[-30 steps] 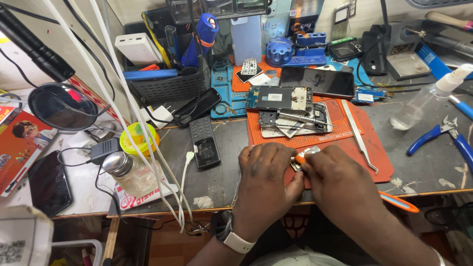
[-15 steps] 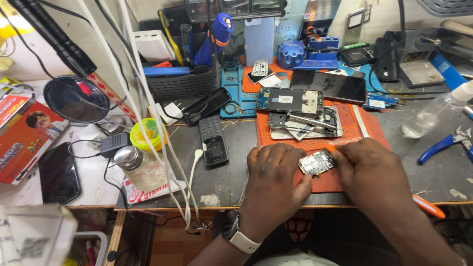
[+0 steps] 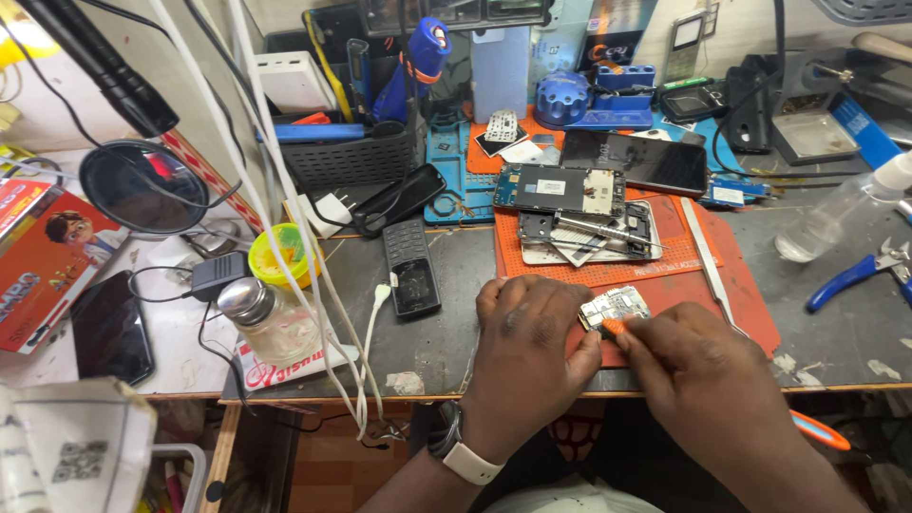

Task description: The person cleans a small electronic circuit board using a toothbrush and a spray bottle, then uses tweezers to adjust a component on the board. The person scrubs the board, sprays it with liquid, and continues scrubbing before switching to tweezers for fine manipulation.

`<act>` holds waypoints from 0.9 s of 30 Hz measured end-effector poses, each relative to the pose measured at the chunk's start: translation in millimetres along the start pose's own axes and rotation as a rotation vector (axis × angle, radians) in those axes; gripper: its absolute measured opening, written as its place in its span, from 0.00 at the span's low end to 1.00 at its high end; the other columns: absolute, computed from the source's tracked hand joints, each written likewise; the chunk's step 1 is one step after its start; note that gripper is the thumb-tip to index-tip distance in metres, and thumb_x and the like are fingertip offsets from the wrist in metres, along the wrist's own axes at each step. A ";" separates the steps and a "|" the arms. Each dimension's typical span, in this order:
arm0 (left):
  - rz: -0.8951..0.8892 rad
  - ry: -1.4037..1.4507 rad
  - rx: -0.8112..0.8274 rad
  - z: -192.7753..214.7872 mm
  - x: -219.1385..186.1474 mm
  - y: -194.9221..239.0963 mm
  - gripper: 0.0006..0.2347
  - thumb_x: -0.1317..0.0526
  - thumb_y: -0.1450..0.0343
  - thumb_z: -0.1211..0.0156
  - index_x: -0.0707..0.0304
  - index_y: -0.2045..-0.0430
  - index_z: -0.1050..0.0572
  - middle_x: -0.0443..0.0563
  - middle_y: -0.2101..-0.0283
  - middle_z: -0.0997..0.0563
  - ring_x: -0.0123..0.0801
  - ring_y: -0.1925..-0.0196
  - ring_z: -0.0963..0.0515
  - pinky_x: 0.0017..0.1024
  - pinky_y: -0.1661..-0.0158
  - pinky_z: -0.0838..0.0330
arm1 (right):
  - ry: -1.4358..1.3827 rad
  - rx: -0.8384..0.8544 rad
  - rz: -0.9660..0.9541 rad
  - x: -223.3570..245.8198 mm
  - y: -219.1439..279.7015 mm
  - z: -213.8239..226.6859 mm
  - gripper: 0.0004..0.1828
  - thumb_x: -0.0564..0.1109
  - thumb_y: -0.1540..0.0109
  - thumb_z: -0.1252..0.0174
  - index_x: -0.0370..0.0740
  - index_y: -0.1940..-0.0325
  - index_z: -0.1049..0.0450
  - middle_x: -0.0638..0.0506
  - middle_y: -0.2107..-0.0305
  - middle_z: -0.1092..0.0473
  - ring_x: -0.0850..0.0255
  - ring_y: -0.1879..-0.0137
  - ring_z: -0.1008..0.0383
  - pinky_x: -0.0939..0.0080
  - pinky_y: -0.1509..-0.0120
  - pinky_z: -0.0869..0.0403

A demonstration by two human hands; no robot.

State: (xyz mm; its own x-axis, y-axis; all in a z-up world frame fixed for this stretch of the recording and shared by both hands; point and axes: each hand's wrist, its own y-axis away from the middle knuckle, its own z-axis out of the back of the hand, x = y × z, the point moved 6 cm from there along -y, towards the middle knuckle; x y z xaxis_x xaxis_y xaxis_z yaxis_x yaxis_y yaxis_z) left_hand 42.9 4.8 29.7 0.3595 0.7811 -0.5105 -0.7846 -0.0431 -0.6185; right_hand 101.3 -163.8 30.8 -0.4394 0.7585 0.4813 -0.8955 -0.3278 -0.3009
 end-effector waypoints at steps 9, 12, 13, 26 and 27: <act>-0.020 -0.015 0.001 0.2 -1.3 0.1 0.14 0.59 0.34 0.34 0.62 0.55 0.23 0.48 0.58 0.21 0.40 0.50 0.24 0.47 0.38 0.42 | 0.031 -0.037 0.077 10.5 4.5 2.5 0.09 0.47 0.42 0.36 0.41 0.63 0.18 0.46 0.72 0.26 0.48 0.68 0.24 0.50 0.64 0.26; -0.020 -0.021 -0.006 0.0 -0.8 1.0 0.15 0.60 0.34 0.34 0.63 0.55 0.23 0.49 0.58 0.21 0.41 0.49 0.25 0.47 0.38 0.42 | 0.030 -0.048 0.087 9.5 5.2 3.1 0.08 0.47 0.41 0.36 0.42 0.61 0.19 0.47 0.71 0.26 0.50 0.67 0.23 0.51 0.62 0.25; -0.026 -0.019 -0.017 1.3 -1.3 2.0 0.14 0.60 0.34 0.34 0.62 0.55 0.23 0.49 0.58 0.21 0.40 0.49 0.25 0.47 0.37 0.42 | 0.051 -0.050 0.041 6.8 5.4 3.0 0.08 0.47 0.40 0.37 0.42 0.60 0.19 0.47 0.70 0.26 0.50 0.67 0.23 0.51 0.62 0.25; -0.023 0.000 -0.013 5.7 -4.8 -1.5 0.13 0.66 0.35 0.39 0.63 0.57 0.23 0.50 0.60 0.21 0.40 0.51 0.23 0.47 0.38 0.42 | 0.097 -0.051 0.006 16.3 2.0 10.4 0.10 0.44 0.39 0.38 0.41 0.56 0.19 0.47 0.68 0.26 0.51 0.66 0.22 0.52 0.60 0.24; -0.028 0.010 -0.010 5.6 -5.3 -2.1 0.13 0.67 0.35 0.40 0.63 0.56 0.23 0.50 0.60 0.21 0.39 0.51 0.23 0.47 0.37 0.41 | 0.094 -0.034 0.006 16.0 0.6 9.6 0.09 0.44 0.40 0.38 0.41 0.57 0.18 0.47 0.68 0.25 0.50 0.66 0.22 0.51 0.61 0.24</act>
State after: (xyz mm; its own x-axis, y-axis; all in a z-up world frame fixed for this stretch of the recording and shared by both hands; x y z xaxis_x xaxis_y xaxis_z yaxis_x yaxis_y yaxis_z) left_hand 39.8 4.3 37.0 0.3866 0.7758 -0.4987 -0.7690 -0.0273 -0.6387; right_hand 93.1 -157.3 46.2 -0.4349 0.8064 0.4008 -0.8892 -0.3143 -0.3324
